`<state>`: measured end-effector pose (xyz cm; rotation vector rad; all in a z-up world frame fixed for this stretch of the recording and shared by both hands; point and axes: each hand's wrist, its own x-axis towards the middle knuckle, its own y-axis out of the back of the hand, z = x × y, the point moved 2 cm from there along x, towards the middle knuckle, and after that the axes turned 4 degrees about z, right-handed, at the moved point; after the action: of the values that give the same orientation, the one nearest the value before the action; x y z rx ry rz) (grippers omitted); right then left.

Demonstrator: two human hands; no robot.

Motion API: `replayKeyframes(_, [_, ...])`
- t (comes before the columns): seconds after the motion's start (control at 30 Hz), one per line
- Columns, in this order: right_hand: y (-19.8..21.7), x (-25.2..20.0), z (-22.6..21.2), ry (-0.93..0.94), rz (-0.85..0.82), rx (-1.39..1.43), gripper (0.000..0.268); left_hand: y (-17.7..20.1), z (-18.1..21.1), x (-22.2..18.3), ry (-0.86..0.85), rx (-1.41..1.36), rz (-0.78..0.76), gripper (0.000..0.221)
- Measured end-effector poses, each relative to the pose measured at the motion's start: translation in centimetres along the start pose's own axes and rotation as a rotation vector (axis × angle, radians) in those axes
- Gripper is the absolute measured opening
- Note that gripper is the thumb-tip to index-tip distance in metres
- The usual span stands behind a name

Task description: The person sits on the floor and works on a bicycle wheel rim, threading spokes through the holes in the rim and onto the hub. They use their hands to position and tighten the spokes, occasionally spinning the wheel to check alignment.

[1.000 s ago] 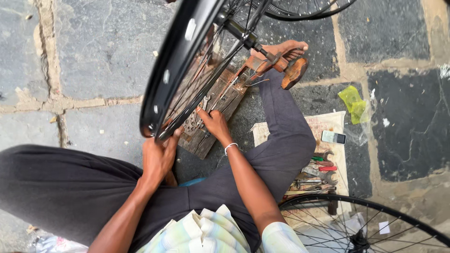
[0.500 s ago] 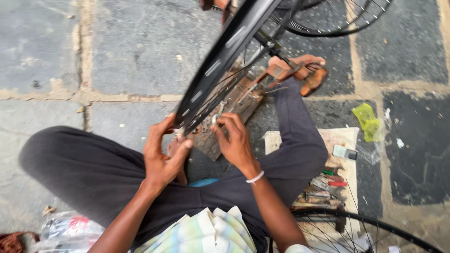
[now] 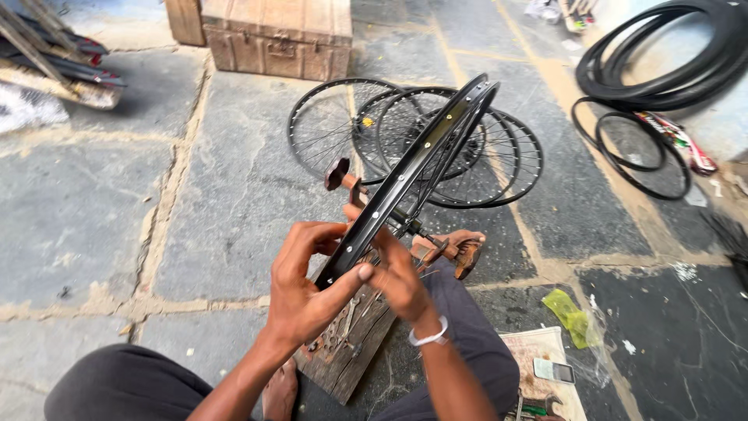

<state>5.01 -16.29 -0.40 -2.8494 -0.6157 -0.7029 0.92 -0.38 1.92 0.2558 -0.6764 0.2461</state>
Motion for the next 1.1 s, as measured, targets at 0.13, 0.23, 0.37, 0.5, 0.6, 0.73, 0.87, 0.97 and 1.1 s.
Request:
replayKeyframes(0.13, [2.1,0.5,0.0,0.095,-0.117,-0.296,0.05,-0.6,0.6,0.6,0.03,0.031,0.021,0.046])
replayKeyframes(0.23, [1.9,0.5,1.1,0.354,0.05,-0.776,0.039,-0.6,0.3,0.2,0.085,-0.033,0.061,0.045])
replayKeyframes(0.37, [-0.6,0.7,1.5,0.651,0.302,-0.887,0.027,-0.7,-0.6,-0.3,0.109,-0.026,0.074,0.052])
replayKeyframes(0.5, [-4.2,-0.8,1.1,0.586,0.496,-0.888,0.034,-0.6,-0.6,0.2,-0.042,-0.002,0.046,0.052])
replayKeyframes(0.6, [-4.9,-2.3,2.8,0.492,0.511,-0.843,0.039,-0.2,-1.1,0.4,-0.075,-0.055,-0.018,0.051])
replayKeyframes(0.73, [-1.0,-2.7,2.6,0.443,0.36,-0.691,0.039,-0.3,-1.2,-0.3,0.127,-0.209,-0.09,0.054])
replayKeyframes(0.87, [2.8,-0.3,0.0,0.387,-0.139,-0.808,0.039,-0.4,-1.1,0.1,0.179,-0.218,-0.052,0.045])
replayKeyframes(0.97, [3.0,0.8,0.7,0.389,-0.073,-0.705,0.034,-0.3,-1.4,-0.3,0.293,-0.134,-0.035,0.045])
replayKeyframes(1.1, [1.5,0.3,3.9,0.64,0.211,-0.825,0.048,-0.5,-1.0,-0.3,0.258,-0.237,-0.008,0.056])
